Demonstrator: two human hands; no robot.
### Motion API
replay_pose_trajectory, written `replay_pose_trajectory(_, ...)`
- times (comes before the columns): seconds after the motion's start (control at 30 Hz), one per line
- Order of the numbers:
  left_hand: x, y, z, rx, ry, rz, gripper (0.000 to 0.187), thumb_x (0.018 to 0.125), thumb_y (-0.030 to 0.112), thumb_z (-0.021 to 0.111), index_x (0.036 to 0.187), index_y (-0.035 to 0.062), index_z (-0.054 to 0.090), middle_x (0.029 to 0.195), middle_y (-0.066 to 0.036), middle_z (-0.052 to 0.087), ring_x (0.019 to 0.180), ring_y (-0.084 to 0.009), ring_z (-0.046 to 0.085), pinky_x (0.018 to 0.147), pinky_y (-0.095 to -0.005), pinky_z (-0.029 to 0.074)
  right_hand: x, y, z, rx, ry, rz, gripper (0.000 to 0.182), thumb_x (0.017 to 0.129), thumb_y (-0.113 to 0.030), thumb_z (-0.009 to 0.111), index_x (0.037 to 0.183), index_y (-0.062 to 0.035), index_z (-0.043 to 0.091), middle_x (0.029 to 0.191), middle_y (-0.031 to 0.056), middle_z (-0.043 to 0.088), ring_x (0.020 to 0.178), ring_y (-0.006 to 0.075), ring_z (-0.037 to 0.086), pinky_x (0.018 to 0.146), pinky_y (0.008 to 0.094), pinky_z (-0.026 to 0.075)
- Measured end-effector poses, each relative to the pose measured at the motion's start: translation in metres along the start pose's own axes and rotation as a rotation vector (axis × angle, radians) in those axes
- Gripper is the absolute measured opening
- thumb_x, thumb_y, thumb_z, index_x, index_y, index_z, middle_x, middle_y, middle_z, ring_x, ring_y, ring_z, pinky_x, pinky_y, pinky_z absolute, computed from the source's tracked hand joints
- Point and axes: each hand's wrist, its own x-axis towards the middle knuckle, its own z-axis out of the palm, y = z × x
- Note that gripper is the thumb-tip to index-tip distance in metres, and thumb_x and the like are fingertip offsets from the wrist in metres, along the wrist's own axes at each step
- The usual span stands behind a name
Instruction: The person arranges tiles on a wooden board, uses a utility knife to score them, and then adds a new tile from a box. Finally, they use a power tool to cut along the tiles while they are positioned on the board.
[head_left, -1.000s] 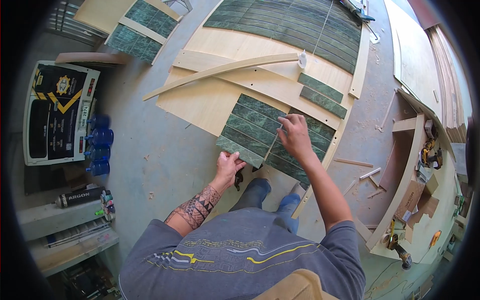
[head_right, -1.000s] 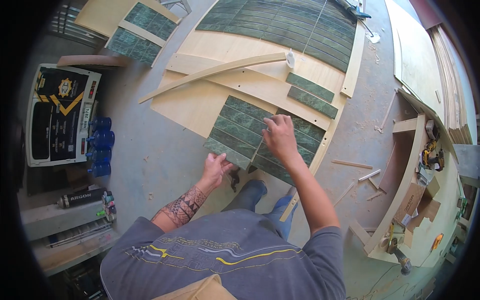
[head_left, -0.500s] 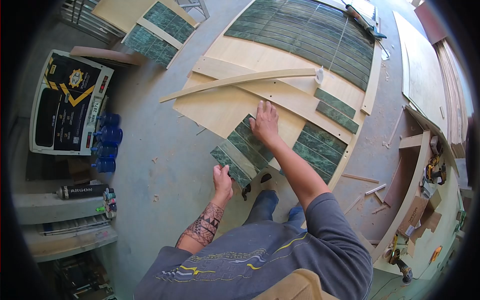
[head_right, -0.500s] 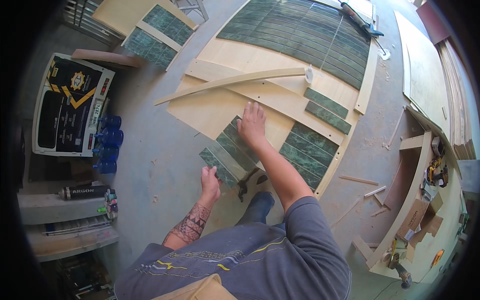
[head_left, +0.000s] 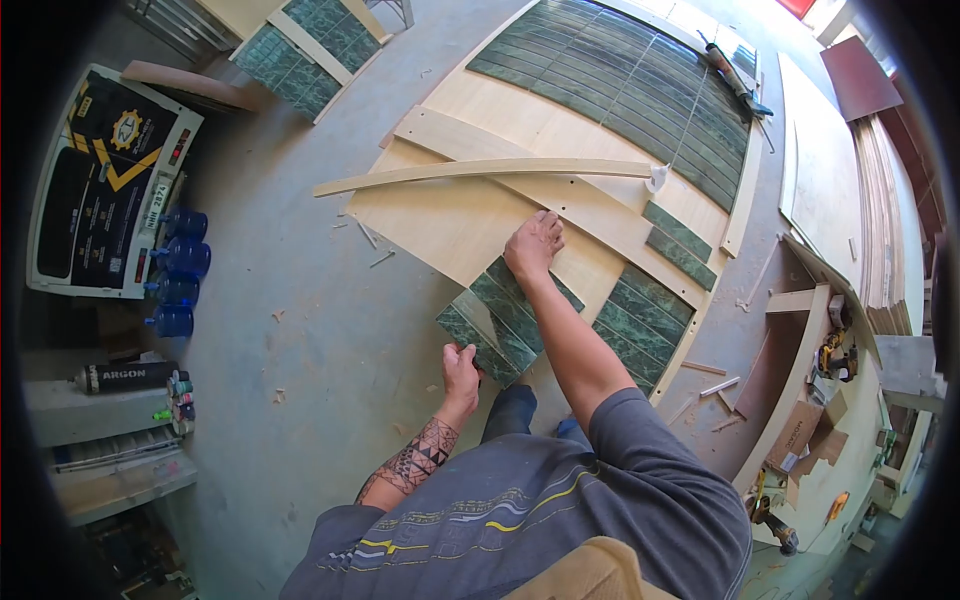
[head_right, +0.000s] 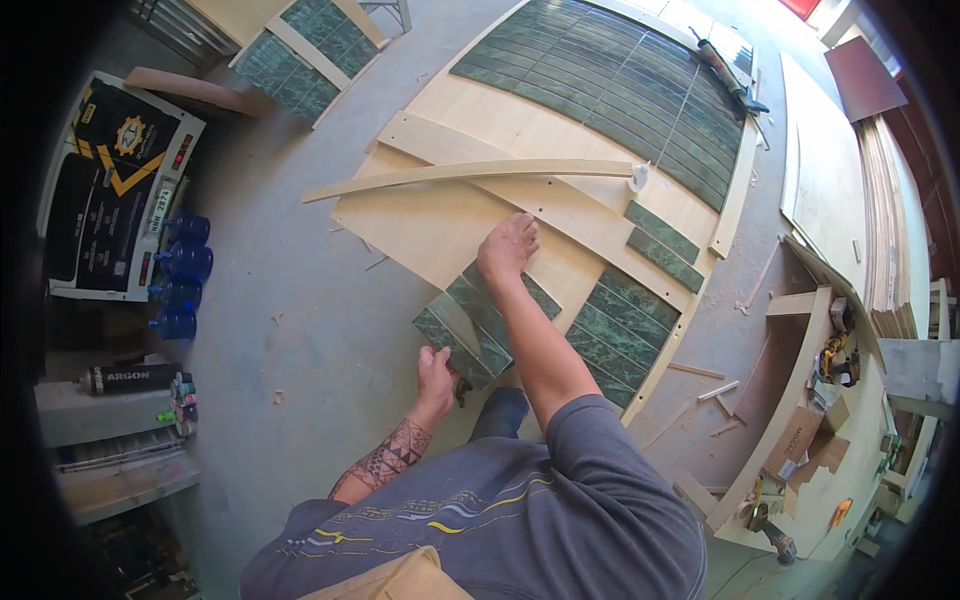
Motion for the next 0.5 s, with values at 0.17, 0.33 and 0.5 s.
replay_pose_trajectory(0.17,0.004,-0.012,0.001,-0.110,0.058,-0.025,0.022,0.105,0.015,0.054,0.125,0.0060,0.049,0.109,-0.006,0.062,0.089,-0.0150,0.064,0.069,-0.0337,0.056,-0.022,-0.027,0.012,0.444,-0.345,-0.616,0.040,0.089,-0.007,0.062,0.127,0.0028,0.062,0.124,0.0231,0.062,0.117,0.0403,0.059,0.101,0.0472,0.048)
replay_pose_trajectory(0.33,0.004,-0.018,0.005,-0.122,0.028,-0.079,0.019,0.106,0.015,0.053,0.122,0.0079,0.048,0.116,-0.008,0.059,0.101,-0.0191,0.064,0.077,-0.0388,0.057,-0.065,-0.048,-0.034,0.650,-0.573,-0.785,0.033,0.095,-0.016,0.069,0.125,-0.0047,0.070,0.117,0.0209,0.070,0.117,0.0389,0.064,0.104,0.0423,0.050)
replay_pose_trajectory(0.5,0.005,-0.021,0.025,-0.125,0.026,-0.051,0.017,0.105,0.018,0.056,0.116,0.0092,0.045,0.110,-0.007,0.057,0.095,-0.0184,0.063,0.070,-0.0370,0.056,-0.017,0.065,-0.075,-0.051,-0.051,-0.641,0.057,0.074,-0.018,0.080,0.129,-0.0097,0.066,0.132,0.0200,0.055,0.132,0.0412,0.048,0.109,0.0511,0.040)
